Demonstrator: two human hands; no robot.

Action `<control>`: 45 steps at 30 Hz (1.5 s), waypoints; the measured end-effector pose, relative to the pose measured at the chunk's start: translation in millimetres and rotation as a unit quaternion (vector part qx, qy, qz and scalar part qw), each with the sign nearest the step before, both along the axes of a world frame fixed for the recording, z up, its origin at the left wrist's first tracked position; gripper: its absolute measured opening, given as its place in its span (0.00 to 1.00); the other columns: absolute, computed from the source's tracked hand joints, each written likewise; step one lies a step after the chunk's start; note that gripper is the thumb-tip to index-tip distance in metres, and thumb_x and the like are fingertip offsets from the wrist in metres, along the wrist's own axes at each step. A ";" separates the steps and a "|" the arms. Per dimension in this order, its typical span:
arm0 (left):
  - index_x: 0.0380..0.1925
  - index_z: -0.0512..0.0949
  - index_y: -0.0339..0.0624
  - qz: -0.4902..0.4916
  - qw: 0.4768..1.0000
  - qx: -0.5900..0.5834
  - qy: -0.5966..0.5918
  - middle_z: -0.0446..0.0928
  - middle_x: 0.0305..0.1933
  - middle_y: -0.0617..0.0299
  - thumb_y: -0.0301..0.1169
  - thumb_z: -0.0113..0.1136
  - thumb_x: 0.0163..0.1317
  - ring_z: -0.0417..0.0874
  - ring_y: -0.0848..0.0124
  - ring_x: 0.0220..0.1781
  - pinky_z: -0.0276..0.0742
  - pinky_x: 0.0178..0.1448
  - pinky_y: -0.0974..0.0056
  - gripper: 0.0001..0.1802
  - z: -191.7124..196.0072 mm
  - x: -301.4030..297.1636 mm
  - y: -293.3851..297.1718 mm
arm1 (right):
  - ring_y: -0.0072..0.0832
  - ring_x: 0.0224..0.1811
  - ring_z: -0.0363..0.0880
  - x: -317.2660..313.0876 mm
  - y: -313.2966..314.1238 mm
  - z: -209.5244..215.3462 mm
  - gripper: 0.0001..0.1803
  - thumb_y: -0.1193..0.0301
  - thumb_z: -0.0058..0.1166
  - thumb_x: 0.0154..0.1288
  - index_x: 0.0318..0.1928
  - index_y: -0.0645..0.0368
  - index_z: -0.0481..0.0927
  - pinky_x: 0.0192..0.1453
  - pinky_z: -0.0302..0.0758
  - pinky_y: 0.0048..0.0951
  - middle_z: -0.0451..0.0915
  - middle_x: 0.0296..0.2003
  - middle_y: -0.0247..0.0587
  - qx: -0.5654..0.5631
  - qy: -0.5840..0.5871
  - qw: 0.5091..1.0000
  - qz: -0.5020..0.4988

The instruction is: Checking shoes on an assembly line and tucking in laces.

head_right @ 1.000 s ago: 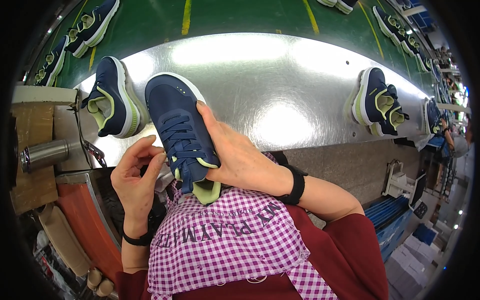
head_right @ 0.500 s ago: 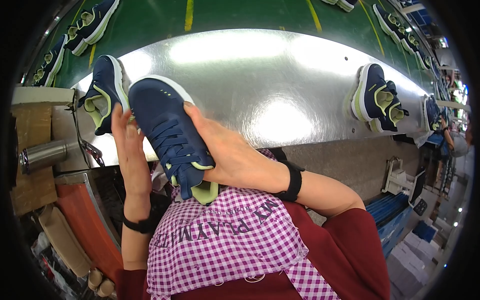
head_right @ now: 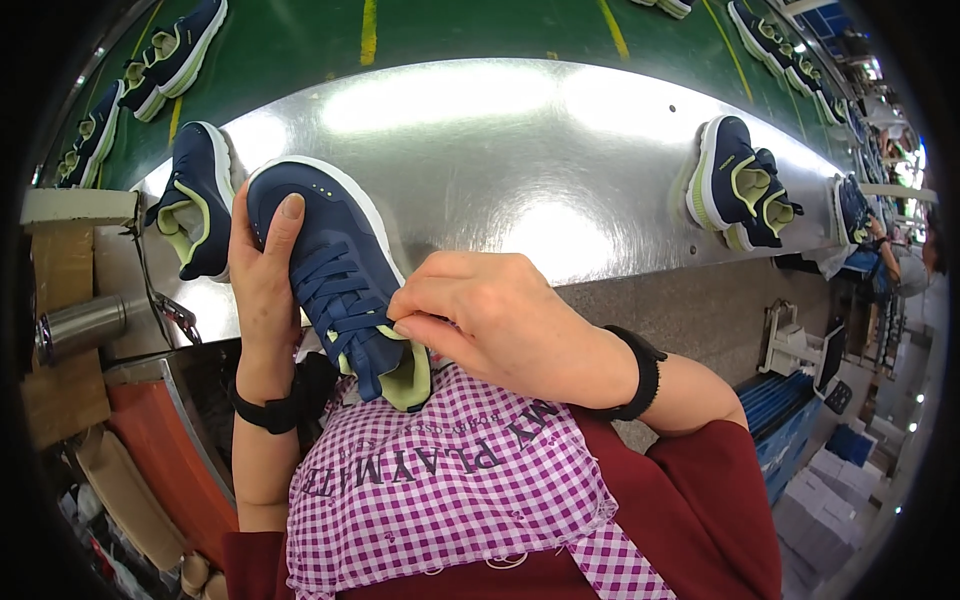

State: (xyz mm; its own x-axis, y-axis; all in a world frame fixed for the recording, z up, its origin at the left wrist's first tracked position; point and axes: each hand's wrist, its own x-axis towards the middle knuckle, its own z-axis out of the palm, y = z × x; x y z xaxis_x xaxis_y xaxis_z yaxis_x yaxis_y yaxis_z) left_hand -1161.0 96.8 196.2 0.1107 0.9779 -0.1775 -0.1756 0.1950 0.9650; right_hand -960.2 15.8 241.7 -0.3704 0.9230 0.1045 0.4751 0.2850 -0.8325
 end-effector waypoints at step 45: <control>0.56 0.69 0.36 -0.028 0.993 0.078 0.087 0.78 0.46 0.59 0.29 0.67 0.61 0.80 0.73 0.46 0.79 0.51 0.68 0.25 10.7 8.9 -3.9 | 0.31 0.36 0.77 -3.9 15.9 2.5 0.14 0.77 0.65 0.44 0.36 0.59 0.81 0.35 0.75 0.30 0.78 0.32 0.35 0.228 -0.076 0.970 -0.023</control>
State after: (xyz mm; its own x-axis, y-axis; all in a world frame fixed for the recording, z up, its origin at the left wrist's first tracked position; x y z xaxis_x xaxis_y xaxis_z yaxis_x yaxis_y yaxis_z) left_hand -1152.2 92.8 206.9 0.1472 0.9881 -0.0454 0.0041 0.0453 0.9990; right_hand -964.1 31.7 244.2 -0.3739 0.8089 0.4538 0.6030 0.5838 -0.5437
